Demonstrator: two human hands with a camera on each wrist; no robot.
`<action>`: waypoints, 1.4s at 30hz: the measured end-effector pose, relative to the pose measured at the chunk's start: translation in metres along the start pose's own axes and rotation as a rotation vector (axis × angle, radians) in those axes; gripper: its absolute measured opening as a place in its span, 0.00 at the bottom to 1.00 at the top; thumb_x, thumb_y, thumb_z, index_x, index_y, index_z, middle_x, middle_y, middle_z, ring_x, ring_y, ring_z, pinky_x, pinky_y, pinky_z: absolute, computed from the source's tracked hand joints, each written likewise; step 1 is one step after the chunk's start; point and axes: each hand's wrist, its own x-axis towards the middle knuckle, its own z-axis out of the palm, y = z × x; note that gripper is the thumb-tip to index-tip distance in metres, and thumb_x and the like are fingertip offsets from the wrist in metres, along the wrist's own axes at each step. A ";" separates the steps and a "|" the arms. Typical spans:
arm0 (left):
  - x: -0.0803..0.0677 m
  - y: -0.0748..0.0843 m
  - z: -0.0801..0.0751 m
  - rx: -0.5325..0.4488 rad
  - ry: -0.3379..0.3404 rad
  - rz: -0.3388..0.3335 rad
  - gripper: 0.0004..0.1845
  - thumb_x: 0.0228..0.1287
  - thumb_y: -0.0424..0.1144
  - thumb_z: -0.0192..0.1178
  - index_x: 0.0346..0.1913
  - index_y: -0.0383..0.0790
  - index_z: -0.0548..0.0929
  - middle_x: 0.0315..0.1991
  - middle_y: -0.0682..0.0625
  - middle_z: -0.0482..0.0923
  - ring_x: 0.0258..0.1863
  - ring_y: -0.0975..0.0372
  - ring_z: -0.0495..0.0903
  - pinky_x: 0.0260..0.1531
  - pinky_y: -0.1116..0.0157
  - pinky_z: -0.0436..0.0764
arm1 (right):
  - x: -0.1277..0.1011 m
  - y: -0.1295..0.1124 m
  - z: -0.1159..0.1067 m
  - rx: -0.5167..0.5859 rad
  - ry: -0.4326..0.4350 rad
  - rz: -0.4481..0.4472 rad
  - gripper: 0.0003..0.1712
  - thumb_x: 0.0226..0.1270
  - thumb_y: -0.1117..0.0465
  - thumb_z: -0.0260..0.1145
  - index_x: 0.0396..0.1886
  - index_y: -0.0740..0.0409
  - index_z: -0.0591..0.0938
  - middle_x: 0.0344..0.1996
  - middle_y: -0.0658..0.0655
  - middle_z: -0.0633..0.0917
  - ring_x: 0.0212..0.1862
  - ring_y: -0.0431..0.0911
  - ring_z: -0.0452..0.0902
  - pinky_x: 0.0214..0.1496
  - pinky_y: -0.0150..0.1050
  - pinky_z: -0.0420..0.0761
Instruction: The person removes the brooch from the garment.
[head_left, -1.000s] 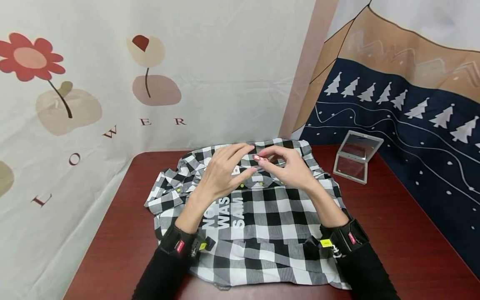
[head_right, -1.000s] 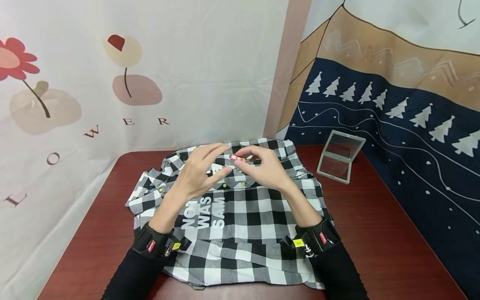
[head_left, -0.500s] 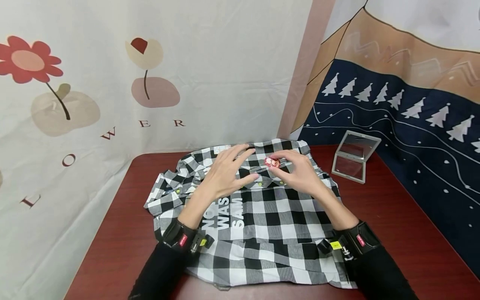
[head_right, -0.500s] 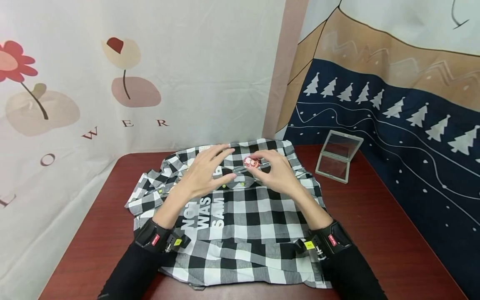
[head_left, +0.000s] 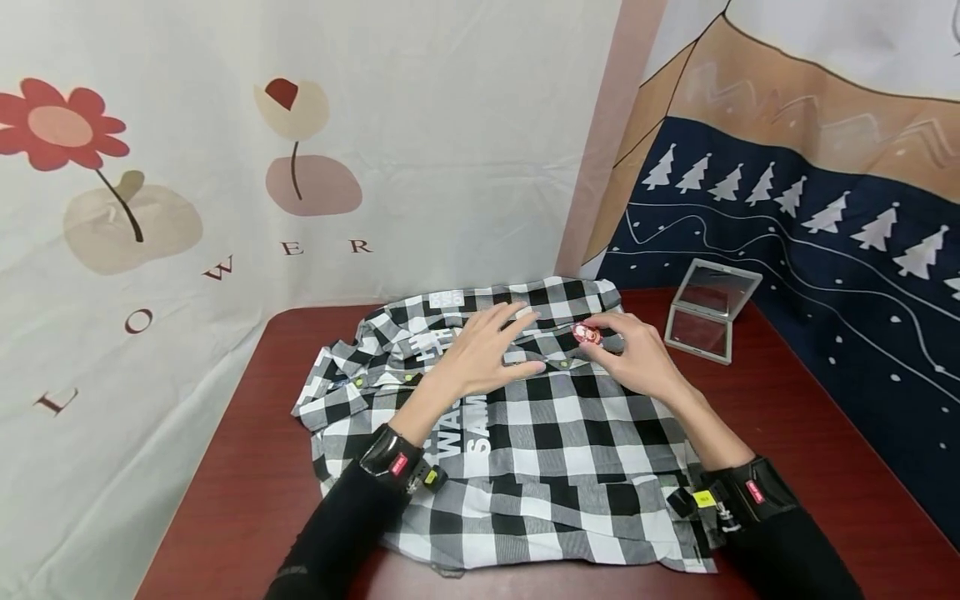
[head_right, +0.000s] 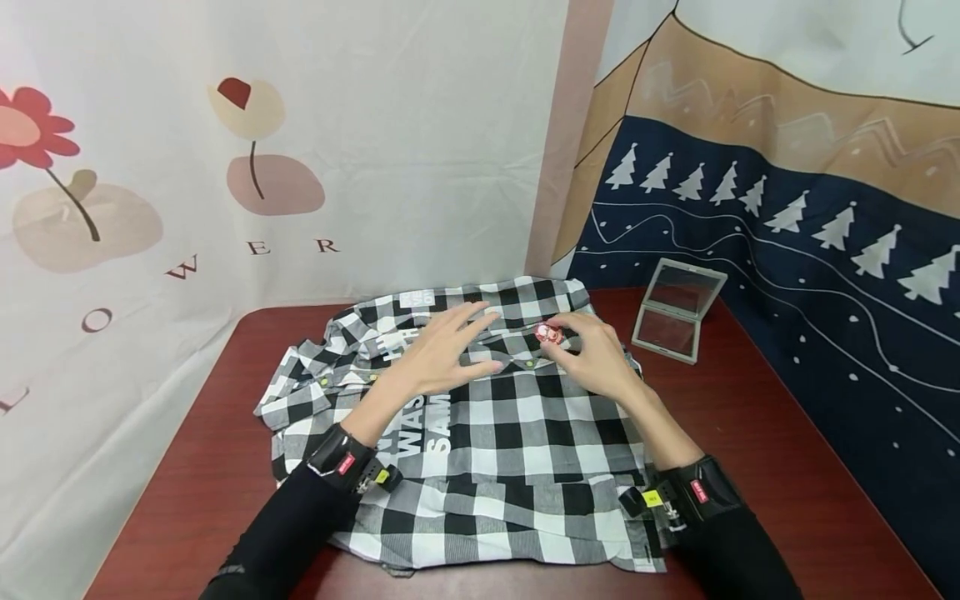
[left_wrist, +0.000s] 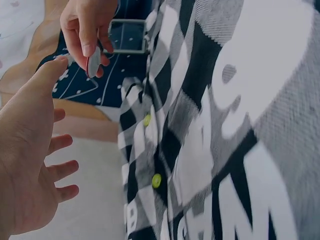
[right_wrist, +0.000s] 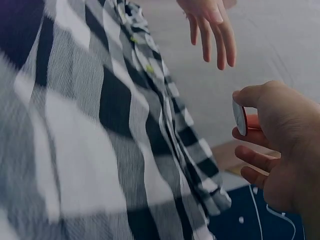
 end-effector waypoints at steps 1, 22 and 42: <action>0.003 0.002 0.002 0.005 -0.008 0.005 0.46 0.81 0.70 0.61 0.92 0.56 0.62 0.93 0.47 0.57 0.92 0.45 0.58 0.92 0.39 0.59 | -0.002 0.003 -0.002 -0.003 0.000 0.011 0.24 0.76 0.57 0.80 0.67 0.57 0.89 0.65 0.67 0.90 0.66 0.64 0.85 0.65 0.70 0.84; 0.045 0.041 0.023 0.008 -0.077 0.078 0.46 0.81 0.73 0.57 0.92 0.60 0.59 0.93 0.49 0.56 0.93 0.47 0.57 0.92 0.43 0.60 | -0.027 0.060 -0.044 -0.153 0.120 0.104 0.21 0.76 0.57 0.79 0.63 0.60 0.90 0.57 0.70 0.92 0.52 0.65 0.86 0.47 0.49 0.80; 0.066 0.065 0.039 -0.014 -0.130 0.116 0.46 0.82 0.73 0.57 0.92 0.60 0.60 0.93 0.49 0.57 0.93 0.48 0.56 0.91 0.42 0.62 | -0.032 0.112 -0.077 -0.185 0.154 0.305 0.26 0.84 0.49 0.70 0.67 0.64 0.87 0.52 0.74 0.91 0.48 0.65 0.86 0.44 0.47 0.77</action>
